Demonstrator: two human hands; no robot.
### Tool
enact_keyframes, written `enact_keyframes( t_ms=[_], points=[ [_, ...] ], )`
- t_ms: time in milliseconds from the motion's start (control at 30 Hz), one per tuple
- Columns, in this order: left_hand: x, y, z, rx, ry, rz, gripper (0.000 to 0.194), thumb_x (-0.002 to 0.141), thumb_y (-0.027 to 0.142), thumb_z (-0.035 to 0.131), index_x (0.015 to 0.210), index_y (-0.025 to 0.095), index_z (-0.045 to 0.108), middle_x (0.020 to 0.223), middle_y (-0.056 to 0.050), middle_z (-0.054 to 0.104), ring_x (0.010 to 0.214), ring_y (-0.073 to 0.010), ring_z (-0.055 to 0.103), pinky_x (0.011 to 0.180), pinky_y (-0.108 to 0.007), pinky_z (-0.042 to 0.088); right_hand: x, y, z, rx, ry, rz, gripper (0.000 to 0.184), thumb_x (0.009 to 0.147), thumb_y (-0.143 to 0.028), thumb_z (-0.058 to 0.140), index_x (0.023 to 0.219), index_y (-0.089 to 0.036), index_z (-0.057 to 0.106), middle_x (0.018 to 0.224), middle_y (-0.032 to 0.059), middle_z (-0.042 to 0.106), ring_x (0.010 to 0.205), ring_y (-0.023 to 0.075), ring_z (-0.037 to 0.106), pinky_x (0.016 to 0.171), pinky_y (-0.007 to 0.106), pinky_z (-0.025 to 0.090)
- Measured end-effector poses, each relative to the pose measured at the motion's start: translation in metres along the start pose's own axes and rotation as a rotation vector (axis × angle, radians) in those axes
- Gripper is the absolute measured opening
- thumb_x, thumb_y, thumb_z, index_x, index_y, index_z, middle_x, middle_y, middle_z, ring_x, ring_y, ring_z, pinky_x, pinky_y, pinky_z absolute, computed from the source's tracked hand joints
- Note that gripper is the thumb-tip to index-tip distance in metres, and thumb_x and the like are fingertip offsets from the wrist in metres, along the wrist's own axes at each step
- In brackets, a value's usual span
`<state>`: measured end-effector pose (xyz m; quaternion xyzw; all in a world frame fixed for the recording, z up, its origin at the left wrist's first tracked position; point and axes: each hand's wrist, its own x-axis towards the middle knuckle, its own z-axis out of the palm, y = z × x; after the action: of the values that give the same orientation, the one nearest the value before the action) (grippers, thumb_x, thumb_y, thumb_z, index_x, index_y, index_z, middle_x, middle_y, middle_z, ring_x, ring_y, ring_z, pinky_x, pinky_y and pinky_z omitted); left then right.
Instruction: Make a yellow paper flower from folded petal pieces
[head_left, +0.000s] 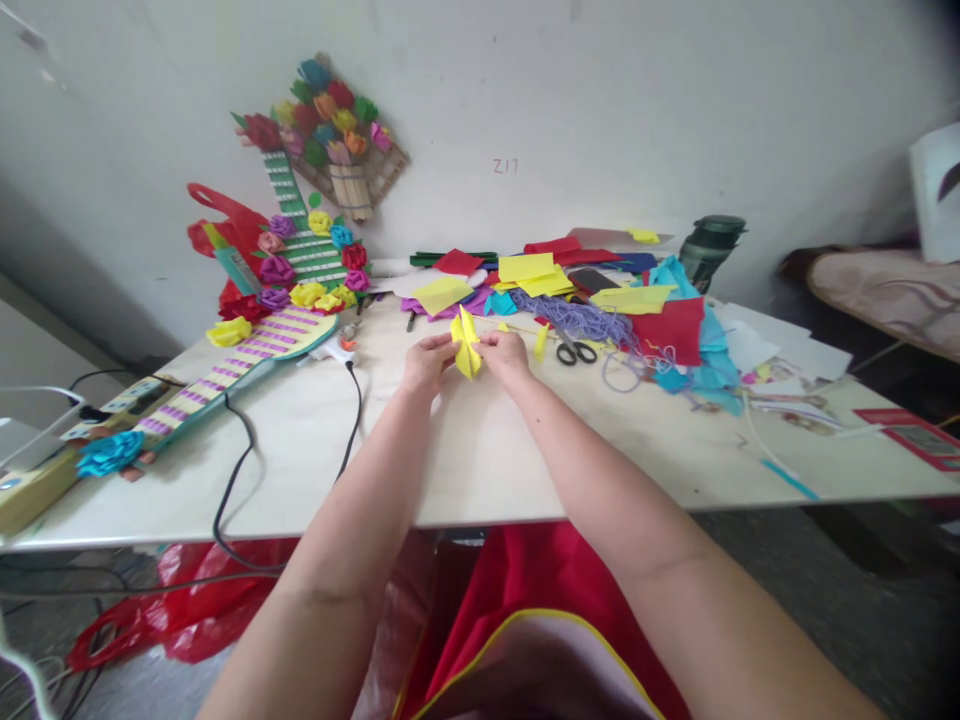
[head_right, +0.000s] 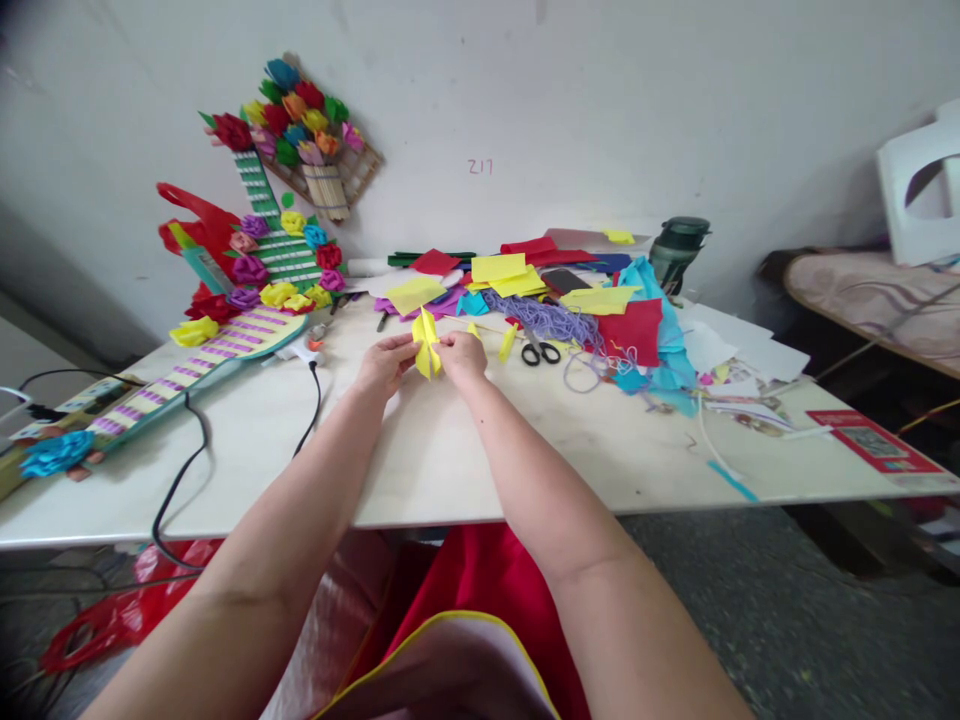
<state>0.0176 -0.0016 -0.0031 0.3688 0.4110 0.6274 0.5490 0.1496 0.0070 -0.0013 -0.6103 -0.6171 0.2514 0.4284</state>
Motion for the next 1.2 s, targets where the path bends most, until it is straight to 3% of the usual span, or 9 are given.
enact_keyframes(
  t_ms=[200, 467, 967, 1200],
  points=[
    [-0.003, 0.003, 0.000, 0.085, 0.027, -0.019, 0.032, 0.045, 0.012, 0.081, 0.072, 0.010, 0.064, 0.065, -0.003, 0.066, 0.061, -0.0129, 0.062, 0.073, -0.030, 0.051, -0.010, -0.014, -0.009, -0.253, 0.024, -0.004, 0.020, 0.073, -0.033, 0.056, 0.080, -0.023, 0.071, 0.085, 0.0009, 0.071, 0.082, 0.0169, 0.062, 0.069, 0.025, 0.045],
    [0.000, 0.001, -0.001, 0.207, 0.117, 0.044, 0.032, 0.043, 0.021, 0.083, 0.068, 0.012, 0.066, 0.062, -0.001, 0.063, 0.054, -0.0079, 0.055, 0.061, -0.024, 0.045, -0.016, -0.019, -0.008, -0.364, 0.069, -0.042, 0.022, 0.075, -0.030, 0.053, 0.085, -0.024, 0.072, 0.089, 0.0022, 0.071, 0.086, 0.0184, 0.063, 0.071, 0.026, 0.045],
    [-0.004, -0.002, 0.008, 0.141, 0.146, 0.084, 0.028, 0.042, 0.013, 0.082, 0.061, 0.011, 0.062, 0.057, -0.001, 0.062, 0.054, -0.0120, 0.060, 0.070, -0.031, 0.053, -0.023, -0.023, -0.003, -0.564, 0.077, -0.212, 0.025, 0.081, -0.027, 0.045, 0.088, -0.020, 0.069, 0.092, 0.0081, 0.069, 0.086, 0.0209, 0.063, 0.072, 0.029, 0.045],
    [-0.005, -0.005, 0.011, 0.124, 0.134, 0.123, 0.014, 0.051, 0.007, 0.072, 0.062, 0.011, 0.063, 0.056, -0.001, 0.062, 0.055, -0.0120, 0.060, 0.071, -0.032, 0.053, -0.031, -0.029, -0.003, -0.668, 0.055, -0.289, 0.027, 0.085, -0.024, 0.041, 0.096, -0.016, 0.065, 0.098, 0.0106, 0.066, 0.088, 0.0218, 0.062, 0.073, 0.030, 0.045]
  ],
)
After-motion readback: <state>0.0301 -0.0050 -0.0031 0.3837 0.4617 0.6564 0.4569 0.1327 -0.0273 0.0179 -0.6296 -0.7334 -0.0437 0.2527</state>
